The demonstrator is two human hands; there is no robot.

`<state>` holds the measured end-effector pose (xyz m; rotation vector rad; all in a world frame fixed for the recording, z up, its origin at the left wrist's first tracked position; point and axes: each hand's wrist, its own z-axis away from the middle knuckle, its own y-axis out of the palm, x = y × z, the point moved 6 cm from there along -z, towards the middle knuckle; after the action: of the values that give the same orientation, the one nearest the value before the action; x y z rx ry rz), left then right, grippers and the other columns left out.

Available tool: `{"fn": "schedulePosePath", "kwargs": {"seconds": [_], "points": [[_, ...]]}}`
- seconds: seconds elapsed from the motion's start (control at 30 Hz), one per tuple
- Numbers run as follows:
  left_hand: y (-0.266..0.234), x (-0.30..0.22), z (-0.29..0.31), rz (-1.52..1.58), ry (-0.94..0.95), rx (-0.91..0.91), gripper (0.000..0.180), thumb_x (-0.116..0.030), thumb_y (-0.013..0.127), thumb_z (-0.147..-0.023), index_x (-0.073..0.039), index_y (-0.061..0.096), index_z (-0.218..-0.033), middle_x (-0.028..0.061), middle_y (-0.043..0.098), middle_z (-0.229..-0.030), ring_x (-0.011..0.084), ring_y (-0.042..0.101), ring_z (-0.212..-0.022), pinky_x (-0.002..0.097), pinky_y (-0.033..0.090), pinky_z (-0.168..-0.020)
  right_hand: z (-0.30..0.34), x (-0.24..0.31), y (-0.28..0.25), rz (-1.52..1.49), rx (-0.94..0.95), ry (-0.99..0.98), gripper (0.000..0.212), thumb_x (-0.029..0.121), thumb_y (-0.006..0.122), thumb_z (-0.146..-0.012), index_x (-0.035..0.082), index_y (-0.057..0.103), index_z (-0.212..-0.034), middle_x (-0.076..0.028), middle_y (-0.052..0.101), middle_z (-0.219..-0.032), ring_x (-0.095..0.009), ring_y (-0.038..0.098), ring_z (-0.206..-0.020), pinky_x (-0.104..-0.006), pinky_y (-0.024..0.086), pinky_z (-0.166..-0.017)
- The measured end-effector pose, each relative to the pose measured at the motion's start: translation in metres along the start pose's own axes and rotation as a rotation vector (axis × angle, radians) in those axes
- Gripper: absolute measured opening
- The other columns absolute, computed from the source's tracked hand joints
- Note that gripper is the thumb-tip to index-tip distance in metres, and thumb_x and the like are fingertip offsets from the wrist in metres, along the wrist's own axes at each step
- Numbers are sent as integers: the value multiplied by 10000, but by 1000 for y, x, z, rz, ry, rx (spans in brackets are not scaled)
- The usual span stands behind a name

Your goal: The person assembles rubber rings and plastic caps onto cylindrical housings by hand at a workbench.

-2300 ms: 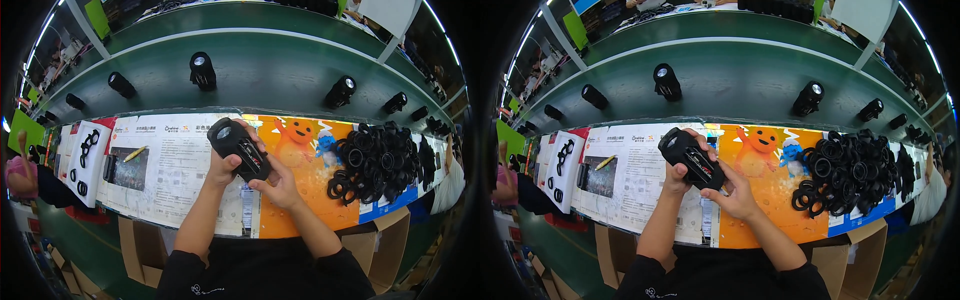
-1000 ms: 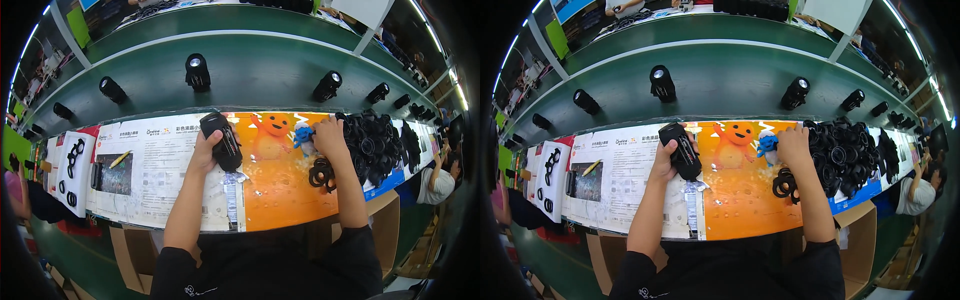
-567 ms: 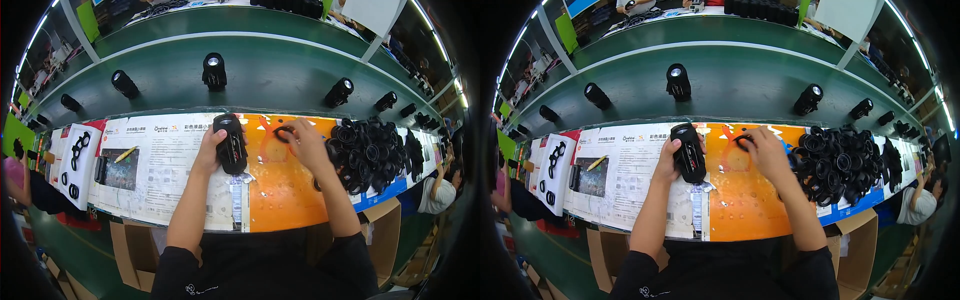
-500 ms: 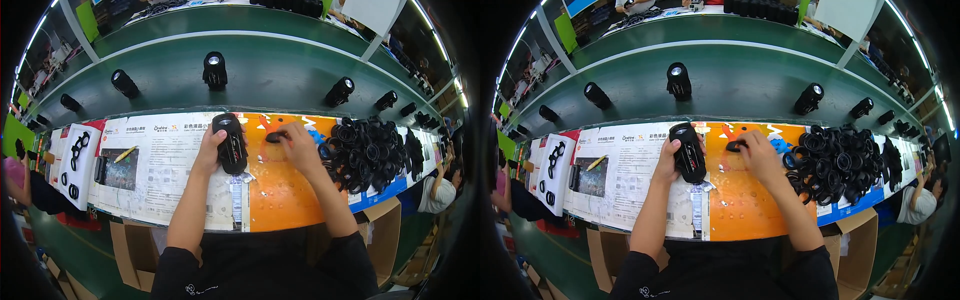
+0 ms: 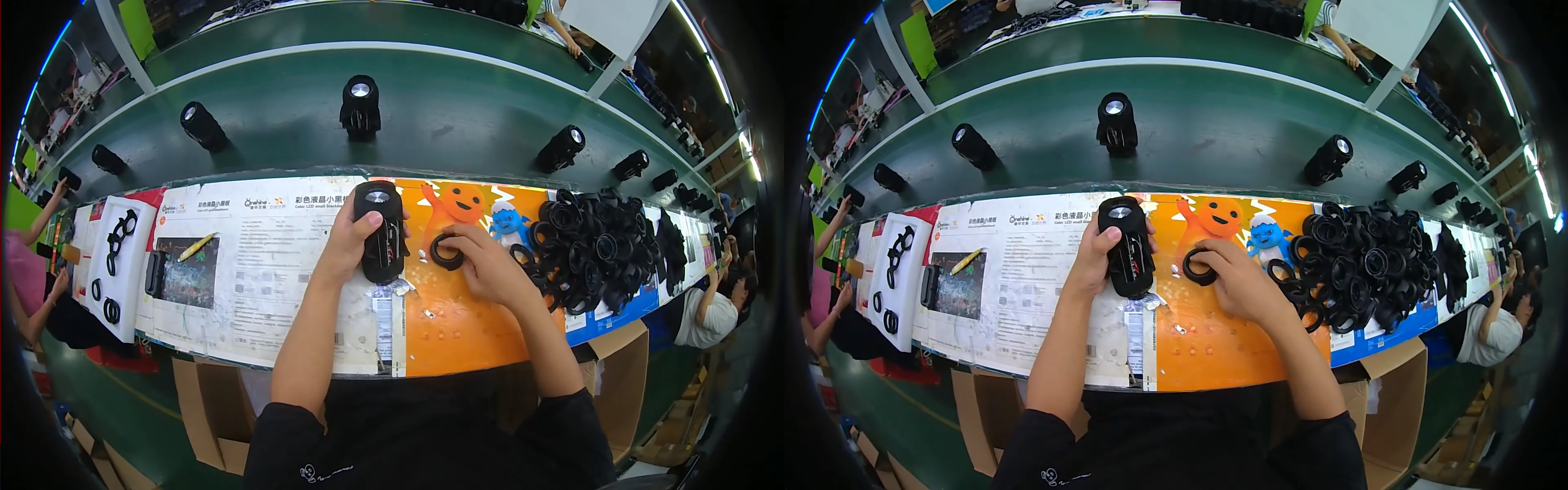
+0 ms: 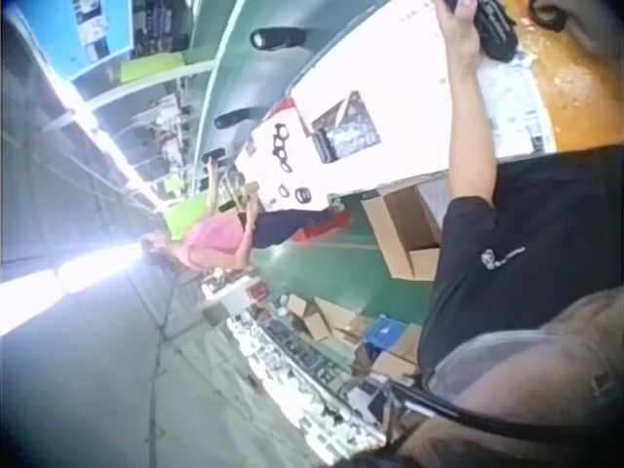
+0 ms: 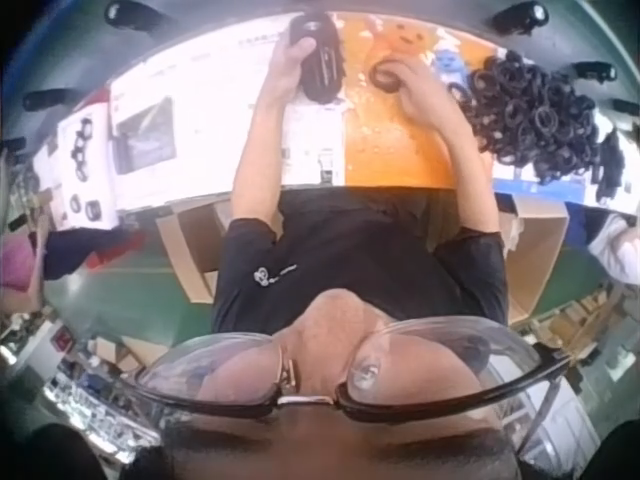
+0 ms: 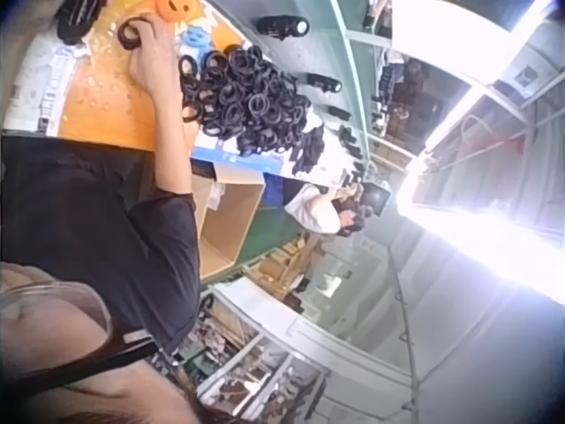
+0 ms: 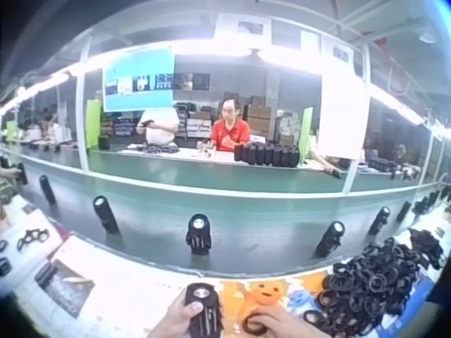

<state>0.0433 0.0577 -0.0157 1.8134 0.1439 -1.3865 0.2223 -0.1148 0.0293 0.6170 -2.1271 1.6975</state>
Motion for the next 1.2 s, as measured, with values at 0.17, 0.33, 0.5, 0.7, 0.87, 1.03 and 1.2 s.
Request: {"fn": "schedulePosePath", "kwargs": {"seconds": [0.17, 0.33, 0.5, 0.7, 0.87, 1.03, 1.2], "points": [[1, -1, 2, 12, -12, -7, 671, -340, 780, -983, -49, 511, -1524, 163, 735, -1161, 277, 790, -954, 407, 693, -797, 5, 8, 0, -3, 15, -14, 230, 33, 730, -981, 41, 752, -1210, -181, 671, -1472, -408, 656, -1338, -472, 539, -1156], [2, 8, 2, -44, -42, -7, 638, -309, 831, -983, -33, 560, -1490, 122, 734, -1169, 235, 774, -969, 386, 678, -839, -1, -4, -1, -38, -8, 62, 140, 111, 777, -1011, 27, 790, -1123, -183, 697, -1471, -400, 668, -1337, -455, 534, -1157], [16, 5, 6, -338, 21, -37, 646, -339, 905, -929, -32, 628, -1425, 101, 751, -1218, 188, 728, -1089, 341, 603, -968, -49, -4, -26, -759, -190, 172, 228, 187, 745, -1104, -36, 775, -1140, -171, 758, -1439, -217, 712, -1240, -367, 566, -1055], [24, -2, 10, -529, 62, -4, 714, -396, 911, -892, -51, 627, -1448, 115, 767, -1227, 210, 732, -1093, 356, 590, -976, -101, 15, -34, -840, 53, 192, 263, 209, 726, -1126, -51, 759, -1144, -160, 785, -1387, -137, 699, -1177, -325, 570, -1042], [26, -4, 8, -561, 49, 16, 751, -444, 917, -886, -47, 626, -1453, 125, 768, -1227, 225, 736, -1081, 356, 587, -968, -110, 36, -47, -702, 228, 206, 215, 169, 740, -1105, -43, 777, -1108, -177, 775, -1407, -179, 719, -1229, -374, 588, -1102], [19, -1, 11, -537, 11, 1, 810, -490, 937, -869, -38, 620, -1462, 115, 762, -1216, 220, 739, -1081, 347, 589, -956, -107, 46, -47, -568, 196, 63, 141, 125, 802, -1030, -5, 814, -1084, -146, 781, -1416, -228, 729, -1257, -401, 585, -1112], [20, 3, 7, -451, 24, 28, 839, -518, 932, -868, -38, 612, -1476, 115, 759, -1219, 214, 746, -1081, 342, 599, -949, -94, 49, -45, -374, 71, -140, 139, 82, 830, -959, 34, 831, -1090, -135, 769, -1451, -325, 712, -1323, -458, 552, -1157]]}}
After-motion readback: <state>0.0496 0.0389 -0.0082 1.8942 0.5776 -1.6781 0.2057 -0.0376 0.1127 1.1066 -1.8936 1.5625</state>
